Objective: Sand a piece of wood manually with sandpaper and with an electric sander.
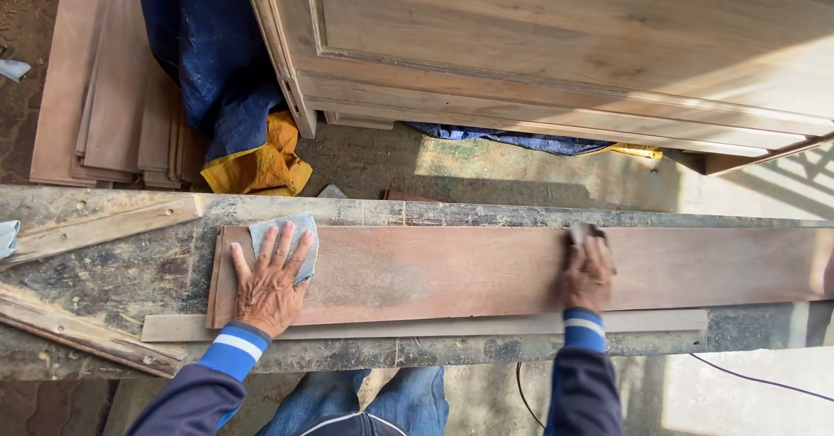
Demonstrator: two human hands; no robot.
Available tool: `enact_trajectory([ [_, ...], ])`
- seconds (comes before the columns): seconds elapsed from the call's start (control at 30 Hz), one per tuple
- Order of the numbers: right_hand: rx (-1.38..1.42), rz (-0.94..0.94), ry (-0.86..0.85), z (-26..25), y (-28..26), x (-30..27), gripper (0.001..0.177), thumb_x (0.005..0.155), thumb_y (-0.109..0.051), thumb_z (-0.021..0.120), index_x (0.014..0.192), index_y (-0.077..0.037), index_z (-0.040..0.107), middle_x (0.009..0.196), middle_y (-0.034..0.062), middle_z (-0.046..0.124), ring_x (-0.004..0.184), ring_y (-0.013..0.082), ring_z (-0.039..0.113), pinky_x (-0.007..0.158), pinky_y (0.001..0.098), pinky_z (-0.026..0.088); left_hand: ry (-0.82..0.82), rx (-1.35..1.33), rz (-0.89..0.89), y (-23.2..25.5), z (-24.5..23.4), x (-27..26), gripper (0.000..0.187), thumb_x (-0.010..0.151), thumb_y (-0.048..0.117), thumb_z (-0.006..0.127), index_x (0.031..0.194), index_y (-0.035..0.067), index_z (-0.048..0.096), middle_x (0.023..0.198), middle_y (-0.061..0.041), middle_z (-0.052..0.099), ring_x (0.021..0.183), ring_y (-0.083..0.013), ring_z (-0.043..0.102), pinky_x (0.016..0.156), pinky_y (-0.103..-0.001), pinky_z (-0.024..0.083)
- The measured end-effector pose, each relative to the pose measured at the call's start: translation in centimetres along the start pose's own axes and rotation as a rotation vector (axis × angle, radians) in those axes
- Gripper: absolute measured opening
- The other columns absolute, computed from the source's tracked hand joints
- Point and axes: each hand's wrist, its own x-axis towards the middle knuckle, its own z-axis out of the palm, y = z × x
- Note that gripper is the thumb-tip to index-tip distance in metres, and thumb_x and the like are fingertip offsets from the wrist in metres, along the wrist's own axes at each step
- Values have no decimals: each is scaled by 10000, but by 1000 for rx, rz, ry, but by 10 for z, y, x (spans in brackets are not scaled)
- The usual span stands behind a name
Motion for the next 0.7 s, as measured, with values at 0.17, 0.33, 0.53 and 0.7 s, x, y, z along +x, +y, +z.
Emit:
enact_trajectory([
  [0.17,84,2,29,28,-87,-37,391,1085,-318,536,1381,-79,627,1477,177,585,1388,350,525,1151,452,436,-3,-1,-2,1,-1,-1,864,859,414,632,1591,354,177,1709,-14,124,1572,-281,127,1178,-777,31],
  [0.33,308,-393,-75,29,-253,-108,449,1017,-303,631,1432,-142,573,1493,141,576,1439,342,481,1171,461,438,20,0,12,1,4,3,868,854,393,629,1598,342,184,1718,-29,125,1579,-280,132,1186,-779,30],
  [0.53,230,-417,68,14,-59,-8,343,1016,-160,619,1354,-108,642,1441,129,628,1379,295,560,1200,442,397,16,26,1,-3,8,5,857,859,400,620,1596,341,186,1717,-28,122,1576,-288,126,1180,-787,24],
  [0.7,13,430,-162,-29,2,16,476,1108,-408,423,1461,-133,584,1565,140,530,1342,290,579,1092,397,495,107,-40,39,-3,11,1,818,880,390,592,1593,338,194,1714,-36,129,1576,-299,129,1169,-804,21],
])
